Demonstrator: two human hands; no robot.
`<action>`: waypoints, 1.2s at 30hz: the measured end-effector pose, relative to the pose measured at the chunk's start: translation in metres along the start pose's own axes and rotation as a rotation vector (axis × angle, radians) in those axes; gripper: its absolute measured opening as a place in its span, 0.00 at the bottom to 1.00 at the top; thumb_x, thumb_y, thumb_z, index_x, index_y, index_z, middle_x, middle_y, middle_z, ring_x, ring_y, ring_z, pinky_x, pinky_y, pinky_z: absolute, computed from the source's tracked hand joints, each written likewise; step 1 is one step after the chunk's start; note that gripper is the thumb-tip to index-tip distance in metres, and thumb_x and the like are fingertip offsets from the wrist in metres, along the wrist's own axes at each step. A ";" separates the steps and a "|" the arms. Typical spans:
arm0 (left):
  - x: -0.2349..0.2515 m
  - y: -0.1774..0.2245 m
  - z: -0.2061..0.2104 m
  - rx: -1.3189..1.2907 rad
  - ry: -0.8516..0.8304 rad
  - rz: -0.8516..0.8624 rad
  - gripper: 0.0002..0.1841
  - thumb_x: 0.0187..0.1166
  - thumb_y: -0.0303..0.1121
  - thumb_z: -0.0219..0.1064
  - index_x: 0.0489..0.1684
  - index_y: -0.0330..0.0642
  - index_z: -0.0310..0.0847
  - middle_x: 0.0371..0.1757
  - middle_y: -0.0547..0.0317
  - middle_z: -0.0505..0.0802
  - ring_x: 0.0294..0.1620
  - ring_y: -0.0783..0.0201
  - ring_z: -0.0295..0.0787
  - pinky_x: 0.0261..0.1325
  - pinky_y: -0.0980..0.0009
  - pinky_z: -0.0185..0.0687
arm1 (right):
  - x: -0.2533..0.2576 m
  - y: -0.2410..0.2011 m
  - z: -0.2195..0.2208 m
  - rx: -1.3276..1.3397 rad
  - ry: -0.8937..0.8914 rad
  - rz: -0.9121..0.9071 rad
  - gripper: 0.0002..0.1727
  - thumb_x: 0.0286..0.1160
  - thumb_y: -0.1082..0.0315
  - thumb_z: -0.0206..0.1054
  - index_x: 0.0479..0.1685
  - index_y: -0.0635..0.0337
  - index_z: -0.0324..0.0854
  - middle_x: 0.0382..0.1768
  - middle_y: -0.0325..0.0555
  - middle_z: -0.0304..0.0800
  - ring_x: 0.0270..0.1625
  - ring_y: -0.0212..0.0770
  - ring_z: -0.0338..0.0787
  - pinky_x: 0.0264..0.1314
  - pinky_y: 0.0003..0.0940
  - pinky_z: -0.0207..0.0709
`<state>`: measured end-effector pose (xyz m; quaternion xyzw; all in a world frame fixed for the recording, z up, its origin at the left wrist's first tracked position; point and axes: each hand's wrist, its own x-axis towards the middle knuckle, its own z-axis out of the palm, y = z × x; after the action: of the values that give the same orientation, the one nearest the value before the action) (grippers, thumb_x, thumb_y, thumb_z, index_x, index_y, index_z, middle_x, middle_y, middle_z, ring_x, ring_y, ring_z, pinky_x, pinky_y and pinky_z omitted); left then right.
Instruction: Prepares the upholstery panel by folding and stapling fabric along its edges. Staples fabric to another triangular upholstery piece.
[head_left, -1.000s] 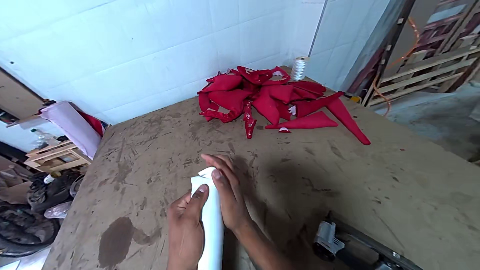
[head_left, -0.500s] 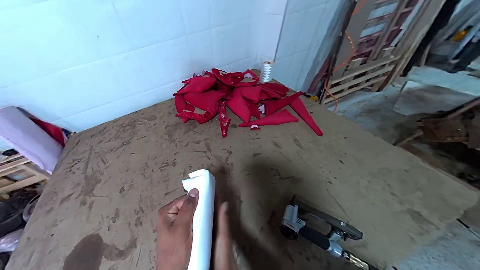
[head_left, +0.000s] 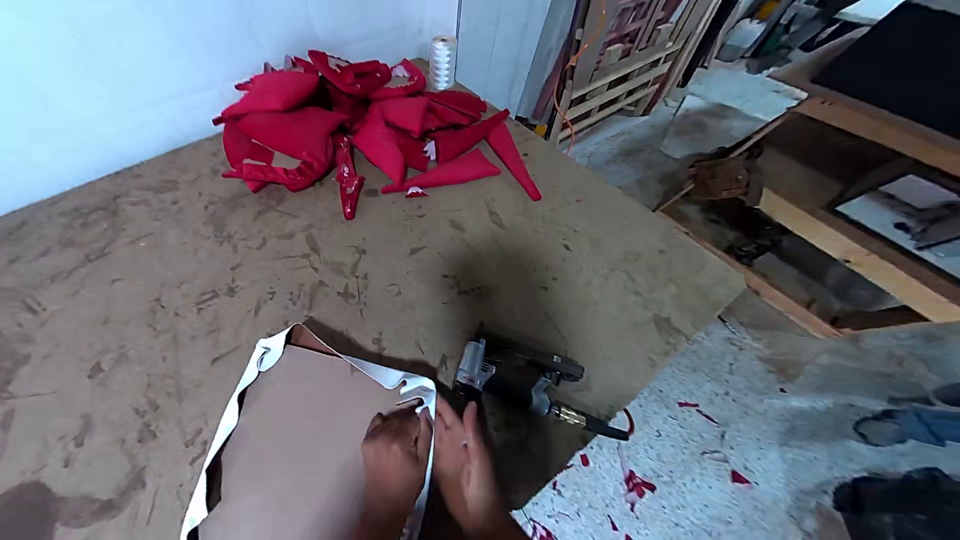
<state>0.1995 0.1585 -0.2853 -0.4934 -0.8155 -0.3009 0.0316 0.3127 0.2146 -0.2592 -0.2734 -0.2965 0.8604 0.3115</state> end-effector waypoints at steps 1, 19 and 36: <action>-0.009 -0.004 0.013 0.041 -0.019 0.031 0.27 0.86 0.48 0.57 0.12 0.49 0.83 0.27 0.64 0.95 0.34 0.65 0.94 0.42 0.58 0.87 | -0.008 -0.011 -0.018 -0.203 0.025 -0.010 0.52 0.84 0.27 0.37 0.89 0.66 0.58 0.84 0.54 0.73 0.84 0.49 0.75 0.86 0.51 0.71; -0.008 0.000 0.018 0.065 0.043 -0.005 0.26 0.86 0.46 0.56 0.11 0.49 0.83 0.26 0.66 0.95 0.32 0.68 0.93 0.38 0.61 0.84 | 0.029 -0.161 -0.026 -1.869 -0.249 0.172 0.25 0.71 0.50 0.69 0.63 0.55 0.82 0.51 0.52 0.91 0.54 0.51 0.92 0.58 0.57 0.84; -0.004 0.001 0.009 0.123 -0.070 -0.033 0.23 0.86 0.45 0.56 0.18 0.51 0.88 0.34 0.68 0.97 0.42 0.65 0.93 0.52 0.54 0.79 | 0.003 -0.136 -0.006 -1.832 -0.616 0.143 0.15 0.81 0.57 0.62 0.59 0.52 0.82 0.46 0.47 0.90 0.50 0.45 0.91 0.54 0.50 0.84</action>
<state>0.2046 0.1605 -0.2934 -0.4874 -0.8410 -0.2333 0.0281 0.3655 0.3045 -0.1712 -0.1900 -0.9032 0.3467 -0.1669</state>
